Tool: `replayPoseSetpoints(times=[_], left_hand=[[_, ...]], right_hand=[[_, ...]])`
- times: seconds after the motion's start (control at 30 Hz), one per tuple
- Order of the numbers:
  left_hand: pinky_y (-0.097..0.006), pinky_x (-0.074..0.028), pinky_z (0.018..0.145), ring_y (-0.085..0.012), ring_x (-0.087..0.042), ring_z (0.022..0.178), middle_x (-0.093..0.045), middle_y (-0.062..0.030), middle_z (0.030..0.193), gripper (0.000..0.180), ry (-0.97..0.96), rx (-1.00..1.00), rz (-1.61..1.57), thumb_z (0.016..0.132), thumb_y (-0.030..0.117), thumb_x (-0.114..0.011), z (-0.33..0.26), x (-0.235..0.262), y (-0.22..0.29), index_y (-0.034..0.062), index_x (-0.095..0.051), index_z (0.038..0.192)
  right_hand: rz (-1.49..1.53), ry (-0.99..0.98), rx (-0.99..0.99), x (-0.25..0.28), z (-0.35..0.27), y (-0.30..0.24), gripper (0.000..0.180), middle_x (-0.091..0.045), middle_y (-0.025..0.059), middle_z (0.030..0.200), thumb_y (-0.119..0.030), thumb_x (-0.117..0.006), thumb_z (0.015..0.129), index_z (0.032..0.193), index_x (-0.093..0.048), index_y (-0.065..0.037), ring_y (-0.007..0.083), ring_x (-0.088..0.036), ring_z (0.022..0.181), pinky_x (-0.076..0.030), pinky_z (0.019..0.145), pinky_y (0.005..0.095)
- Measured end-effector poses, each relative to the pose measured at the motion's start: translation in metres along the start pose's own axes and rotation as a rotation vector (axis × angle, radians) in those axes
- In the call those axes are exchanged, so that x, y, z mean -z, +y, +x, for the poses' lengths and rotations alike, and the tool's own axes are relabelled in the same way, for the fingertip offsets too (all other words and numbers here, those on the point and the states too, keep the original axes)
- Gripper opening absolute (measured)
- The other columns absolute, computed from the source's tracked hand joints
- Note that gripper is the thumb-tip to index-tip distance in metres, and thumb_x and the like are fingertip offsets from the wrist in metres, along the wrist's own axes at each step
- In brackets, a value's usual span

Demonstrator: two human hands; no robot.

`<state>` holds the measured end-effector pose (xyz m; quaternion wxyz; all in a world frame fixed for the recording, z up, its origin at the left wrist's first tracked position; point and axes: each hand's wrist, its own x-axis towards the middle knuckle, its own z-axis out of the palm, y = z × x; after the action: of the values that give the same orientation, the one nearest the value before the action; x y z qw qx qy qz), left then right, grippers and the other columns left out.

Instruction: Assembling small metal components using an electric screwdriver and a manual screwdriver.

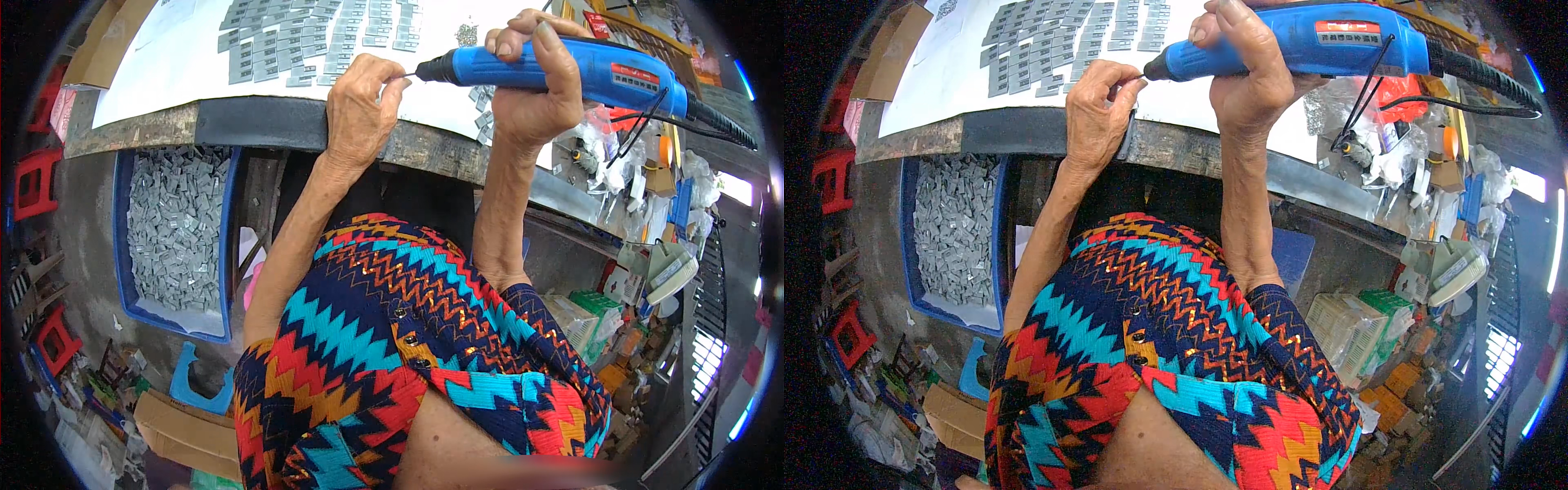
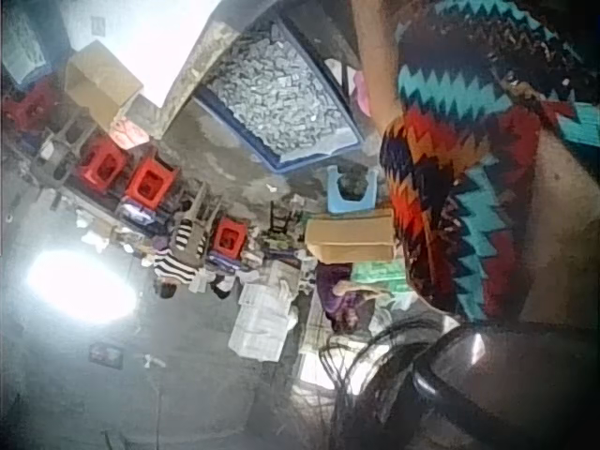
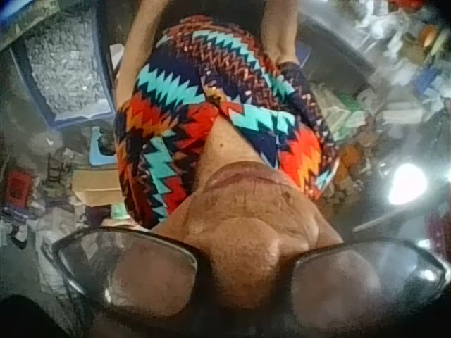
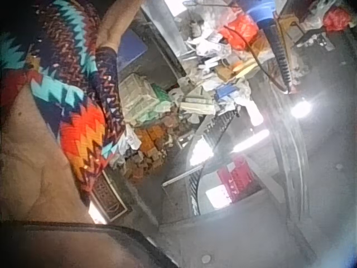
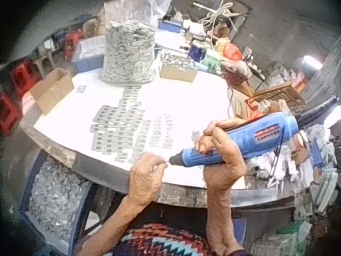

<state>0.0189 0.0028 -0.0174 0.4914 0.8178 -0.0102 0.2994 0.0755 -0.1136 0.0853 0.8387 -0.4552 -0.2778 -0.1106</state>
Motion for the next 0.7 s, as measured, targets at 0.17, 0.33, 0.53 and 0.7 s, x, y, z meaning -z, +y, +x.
replayPoseSetpoints(times=[0.17, 0.33, 0.53, 0.7], left_hand=[[-0.026, -0.043, 0.053, -0.0126, -0.052, 0.060, -0.059, -0.0047, 0.078, 0.008, -0.028, 0.014, 0.013, 0.077, 0.006, -0.063, 0.000, 0.001, 0.002, 0.0017, -0.062, 0.083], [-0.027, -0.043, 0.054, -0.0139, -0.052, 0.061, -0.059, -0.0077, 0.081, 0.011, -0.051, -0.028, 0.019, 0.077, 0.006, -0.062, 0.000, 0.002, 0.002, 0.0002, -0.062, 0.086], [-0.033, -0.046, 0.064, -0.0214, -0.055, 0.069, -0.058, -0.0122, 0.084, 0.014, -0.101, -0.097, 0.128, 0.075, 0.002, -0.059, 0.022, 0.005, 0.000, -0.0014, -0.062, 0.088], [-0.037, -0.045, 0.077, -0.0269, -0.055, 0.083, -0.057, -0.0124, 0.083, 0.015, -0.190, -0.182, 0.391, 0.073, 0.000, -0.061, 0.048, -0.011, -0.012, 0.0014, -0.064, 0.088]], right_hand=[[-0.071, -0.059, -0.008, 0.018, 0.003, 0.002, 0.021, -0.059, 0.0172, 0.079, -0.007, -0.053, 0.075, 0.094, -0.054, 0.001, 0.0197, -0.057, 0.060, -0.045, 0.062, 0.0394], [-0.065, -0.004, -0.008, 0.024, 0.001, -0.002, 0.025, -0.059, 0.0172, 0.079, -0.007, -0.053, 0.075, 0.098, -0.055, 0.002, 0.0193, -0.056, 0.059, -0.045, 0.062, 0.0389], [-0.026, 0.036, -0.014, 0.034, 0.001, -0.012, 0.023, -0.058, 0.0165, 0.081, -0.005, -0.052, 0.076, 0.098, -0.054, 0.001, 0.0196, -0.056, 0.061, -0.043, 0.065, 0.0380], [0.016, 0.184, 0.042, 0.023, 0.000, -0.020, 0.016, -0.057, 0.0164, 0.069, 0.003, -0.058, 0.069, 0.085, -0.055, 0.005, 0.0184, -0.057, 0.053, -0.049, 0.052, 0.0315]])
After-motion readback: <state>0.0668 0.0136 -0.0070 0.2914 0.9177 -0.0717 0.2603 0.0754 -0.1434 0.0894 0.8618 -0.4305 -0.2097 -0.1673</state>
